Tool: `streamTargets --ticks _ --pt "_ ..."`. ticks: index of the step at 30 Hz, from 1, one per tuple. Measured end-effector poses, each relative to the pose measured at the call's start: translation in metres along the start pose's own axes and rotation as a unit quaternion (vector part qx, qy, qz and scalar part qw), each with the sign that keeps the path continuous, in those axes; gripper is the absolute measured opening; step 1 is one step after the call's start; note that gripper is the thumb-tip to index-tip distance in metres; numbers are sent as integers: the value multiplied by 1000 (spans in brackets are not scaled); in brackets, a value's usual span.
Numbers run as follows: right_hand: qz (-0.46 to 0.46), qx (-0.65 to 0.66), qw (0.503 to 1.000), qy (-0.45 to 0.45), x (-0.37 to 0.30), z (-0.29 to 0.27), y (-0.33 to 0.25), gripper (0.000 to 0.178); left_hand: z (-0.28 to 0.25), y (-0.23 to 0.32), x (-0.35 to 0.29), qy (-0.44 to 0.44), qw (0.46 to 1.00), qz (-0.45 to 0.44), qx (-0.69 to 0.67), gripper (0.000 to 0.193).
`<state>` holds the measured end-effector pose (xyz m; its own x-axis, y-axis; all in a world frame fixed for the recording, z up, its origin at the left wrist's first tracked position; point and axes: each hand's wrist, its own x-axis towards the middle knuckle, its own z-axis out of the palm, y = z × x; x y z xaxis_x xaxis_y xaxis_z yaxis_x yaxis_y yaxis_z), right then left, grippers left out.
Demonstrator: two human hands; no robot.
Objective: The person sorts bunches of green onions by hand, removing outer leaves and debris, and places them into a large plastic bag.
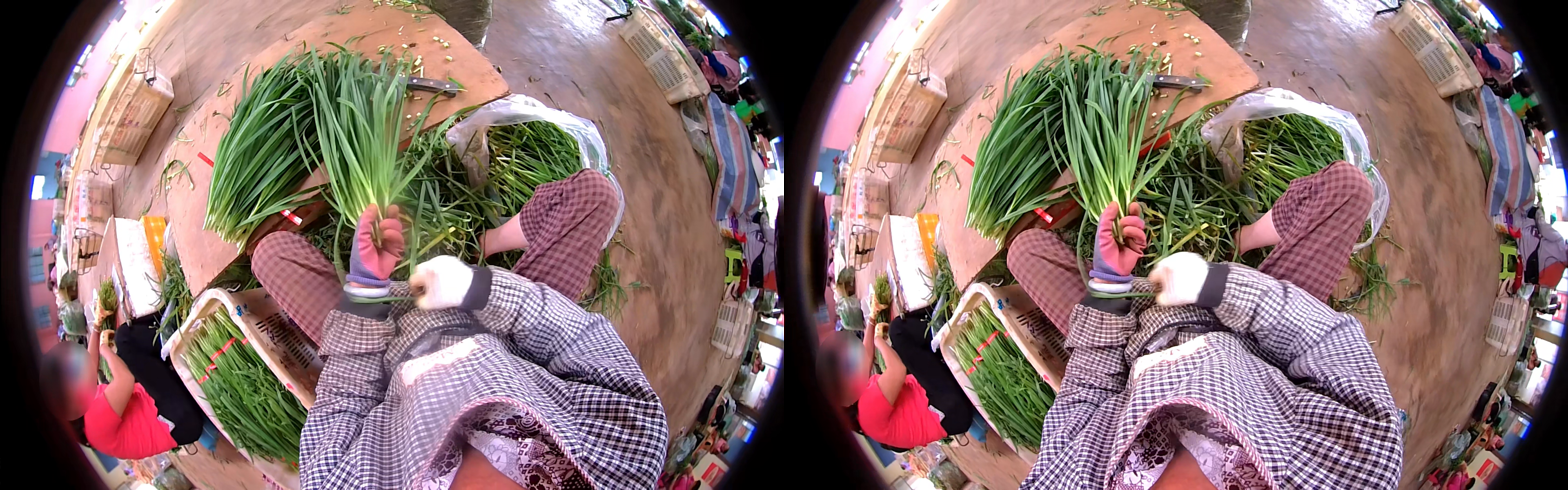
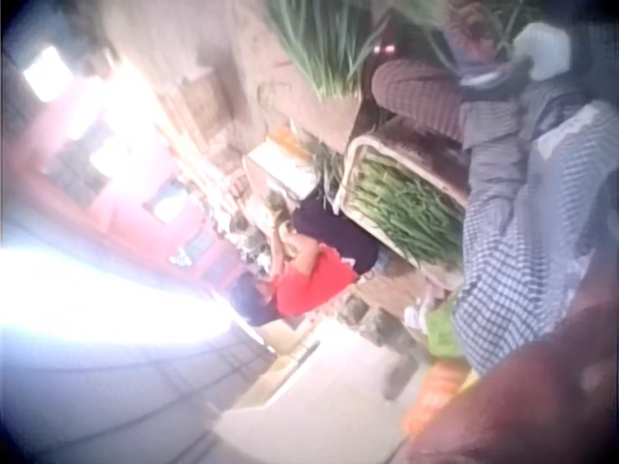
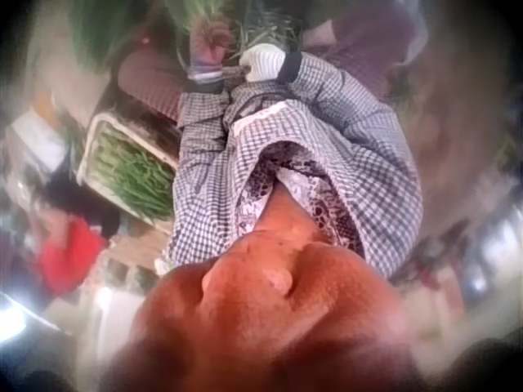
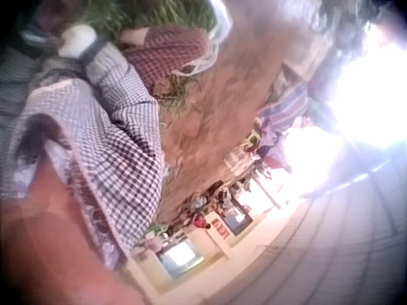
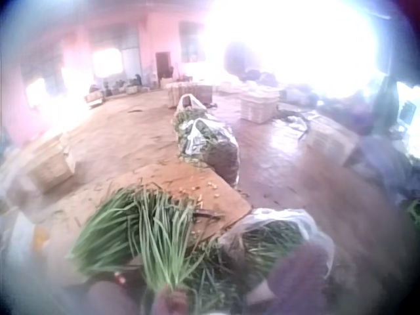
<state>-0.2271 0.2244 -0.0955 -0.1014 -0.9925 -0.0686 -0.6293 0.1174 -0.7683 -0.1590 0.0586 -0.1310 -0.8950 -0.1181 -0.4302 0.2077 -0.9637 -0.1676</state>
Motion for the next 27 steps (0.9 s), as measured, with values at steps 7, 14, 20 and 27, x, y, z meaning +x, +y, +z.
streamTargets --ticks 7,14,20,27 --pt "250 -96 961 -68 -39 -24 78 29 -6 12 -2 -38 998 1 48 27" --pt "133 204 956 162 48 -32 69 68 15 -14 -3 104 913 106 381 16" --pt "124 227 945 200 100 -9 61 71 -5 -22 16 84 439 322 834 40" --pt "182 249 927 213 75 -11 77 38 -1 -32 1 8 599 241 764 76"
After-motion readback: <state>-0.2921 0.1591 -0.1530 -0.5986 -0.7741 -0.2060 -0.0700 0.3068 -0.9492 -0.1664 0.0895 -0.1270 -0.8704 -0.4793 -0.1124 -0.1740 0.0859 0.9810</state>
